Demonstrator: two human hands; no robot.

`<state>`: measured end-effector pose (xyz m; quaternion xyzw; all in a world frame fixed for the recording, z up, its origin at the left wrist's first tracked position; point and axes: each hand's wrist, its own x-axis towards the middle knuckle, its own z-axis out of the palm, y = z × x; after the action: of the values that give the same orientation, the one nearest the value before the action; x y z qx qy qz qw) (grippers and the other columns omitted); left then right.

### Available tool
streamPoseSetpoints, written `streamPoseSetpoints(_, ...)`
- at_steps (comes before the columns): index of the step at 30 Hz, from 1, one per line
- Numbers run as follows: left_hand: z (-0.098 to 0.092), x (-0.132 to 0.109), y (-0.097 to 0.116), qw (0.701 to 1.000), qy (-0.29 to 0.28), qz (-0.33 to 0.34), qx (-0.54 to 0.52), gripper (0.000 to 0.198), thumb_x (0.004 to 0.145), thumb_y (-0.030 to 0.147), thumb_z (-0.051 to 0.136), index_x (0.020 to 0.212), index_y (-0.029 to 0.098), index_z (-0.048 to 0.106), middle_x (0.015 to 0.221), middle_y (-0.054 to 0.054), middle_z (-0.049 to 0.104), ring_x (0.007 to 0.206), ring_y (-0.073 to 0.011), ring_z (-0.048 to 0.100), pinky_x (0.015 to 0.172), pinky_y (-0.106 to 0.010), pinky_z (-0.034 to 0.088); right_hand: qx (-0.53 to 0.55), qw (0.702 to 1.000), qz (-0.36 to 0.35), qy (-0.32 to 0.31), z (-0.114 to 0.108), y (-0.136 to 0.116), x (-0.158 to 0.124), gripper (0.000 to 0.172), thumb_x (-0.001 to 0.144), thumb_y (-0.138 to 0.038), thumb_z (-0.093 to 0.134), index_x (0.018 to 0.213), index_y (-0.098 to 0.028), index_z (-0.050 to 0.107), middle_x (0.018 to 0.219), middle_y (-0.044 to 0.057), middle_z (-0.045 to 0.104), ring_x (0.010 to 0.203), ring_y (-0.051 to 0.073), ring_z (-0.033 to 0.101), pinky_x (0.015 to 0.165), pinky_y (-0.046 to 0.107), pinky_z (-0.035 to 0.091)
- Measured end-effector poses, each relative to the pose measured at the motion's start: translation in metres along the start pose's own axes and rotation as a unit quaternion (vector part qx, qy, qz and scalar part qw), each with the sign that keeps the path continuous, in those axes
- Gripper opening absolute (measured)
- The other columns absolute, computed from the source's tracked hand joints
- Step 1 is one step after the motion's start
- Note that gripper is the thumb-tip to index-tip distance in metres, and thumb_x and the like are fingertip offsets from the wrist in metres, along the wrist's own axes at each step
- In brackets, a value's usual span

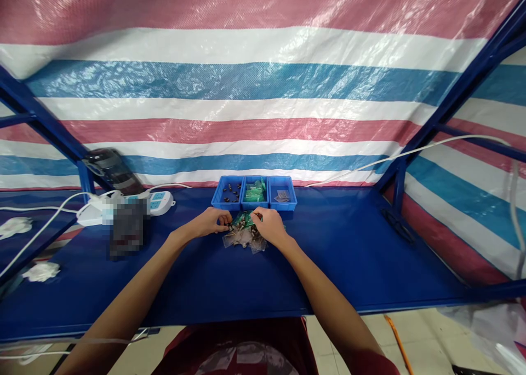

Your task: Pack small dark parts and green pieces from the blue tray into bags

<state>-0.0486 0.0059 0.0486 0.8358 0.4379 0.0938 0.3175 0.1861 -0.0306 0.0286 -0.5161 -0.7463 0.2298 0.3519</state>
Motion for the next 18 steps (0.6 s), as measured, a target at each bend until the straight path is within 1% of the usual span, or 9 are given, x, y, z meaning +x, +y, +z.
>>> streamPoseSetpoints(2, -0.001, 0.000, 0.000, 1.000, 0.013, 0.012, 0.025, 0.017, 0.067, 0.022, 0.057, 0.083, 0.016, 0.062, 0.068, -0.001, 0.064, 0.060, -0.0152, 0.061, 0.054, -0.022, 0.047, 0.001, 1.000, 0.001, 0.000, 0.000, 0.000, 0.000, 0.022, 0.086, -0.028, 0.049, 0.081, -0.018, 0.068, 0.071, 0.003, 0.068, 0.064, 0.016, 0.058, 0.062, 0.026, 0.038)
streamPoseSetpoints(4, -0.004, -0.001, 0.000, 0.997, 0.040, 0.026, 0.053, 0.017, 0.067, 0.020, 0.056, 0.082, 0.016, 0.063, 0.067, 0.000, 0.064, 0.062, -0.0149, 0.061, 0.060, -0.023, 0.048, 0.000, 1.000, 0.002, 0.003, 0.000, 0.000, 0.000, 0.022, 0.086, -0.028, 0.049, 0.080, -0.018, 0.068, 0.070, 0.003, 0.067, 0.063, 0.016, 0.058, 0.062, 0.026, 0.037)
streamPoseSetpoints(6, -0.006, -0.002, 0.002, 0.993, 0.089, 0.040, 0.071, 0.017, 0.070, 0.022, 0.056, 0.085, 0.017, 0.063, 0.068, 0.001, 0.064, 0.063, -0.0140, 0.060, 0.062, -0.023, 0.048, 0.000, 1.000, 0.002, 0.007, 0.000, 0.000, 0.000, 0.022, 0.086, -0.028, 0.049, 0.079, -0.018, 0.067, 0.068, 0.003, 0.067, 0.061, 0.016, 0.056, 0.060, 0.026, 0.037)
streamPoseSetpoints(9, -0.006, -0.003, 0.013, 0.979, 0.182, 0.076, 0.053, 0.024, 0.078, 0.027, 0.054, 0.099, 0.018, 0.062, 0.083, -0.001, 0.066, 0.063, -0.0111, 0.059, 0.061, -0.021, 0.048, 0.021, 1.000, 0.000, 0.013, 0.000, -0.002, 0.000, 0.023, 0.085, -0.029, 0.048, 0.078, -0.018, 0.067, 0.068, 0.002, 0.065, 0.060, 0.015, 0.055, 0.058, 0.025, 0.036)
streamPoseSetpoints(11, -0.001, -0.004, 0.022, 0.964, 0.237, 0.114, 0.028, 0.027, 0.082, 0.029, 0.051, 0.105, 0.019, 0.061, 0.093, -0.003, 0.065, 0.063, -0.0095, 0.058, 0.058, -0.019, 0.049, 0.053, 0.998, 0.002, 0.016, -0.001, -0.005, 0.000, 0.024, 0.085, -0.030, 0.047, 0.076, -0.018, 0.066, 0.068, 0.002, 0.064, 0.061, 0.015, 0.055, 0.058, 0.025, 0.037)
streamPoseSetpoints(14, 0.013, -0.003, 0.034, 0.936, 0.305, 0.177, 0.017, 0.024, 0.085, 0.028, 0.052, 0.105, 0.019, 0.062, 0.098, -0.005, 0.064, 0.059, -0.0069, 0.055, 0.057, -0.019, 0.049, 0.100, 0.995, 0.012, 0.018, -0.002, -0.007, 0.000, 0.026, 0.084, -0.031, 0.047, 0.071, -0.017, 0.064, 0.065, 0.001, 0.062, 0.060, 0.015, 0.054, 0.058, 0.024, 0.038)
streamPoseSetpoints(16, 0.023, -0.001, 0.037, 0.918, 0.341, 0.200, 0.017, 0.023, 0.086, 0.027, 0.053, 0.104, 0.018, 0.063, 0.099, -0.005, 0.063, 0.056, -0.0055, 0.053, 0.057, -0.019, 0.049, 0.126, 0.992, 0.024, 0.016, -0.002, -0.007, 0.001, 0.025, 0.083, -0.031, 0.049, 0.069, -0.017, 0.064, 0.062, 0.001, 0.060, 0.057, 0.014, 0.053, 0.057, 0.024, 0.038)
streamPoseSetpoints(18, 0.031, 0.002, 0.037, 0.908, 0.363, 0.208, 0.017, 0.022, 0.087, 0.029, 0.054, 0.104, 0.018, 0.063, 0.099, -0.005, 0.064, 0.054, -0.0047, 0.052, 0.057, -0.019, 0.049, 0.154, 0.987, 0.038, 0.009, -0.001, -0.004, 0.002, 0.025, 0.082, -0.032, 0.049, 0.071, -0.016, 0.065, 0.060, 0.001, 0.060, 0.054, 0.013, 0.052, 0.055, 0.024, 0.038)
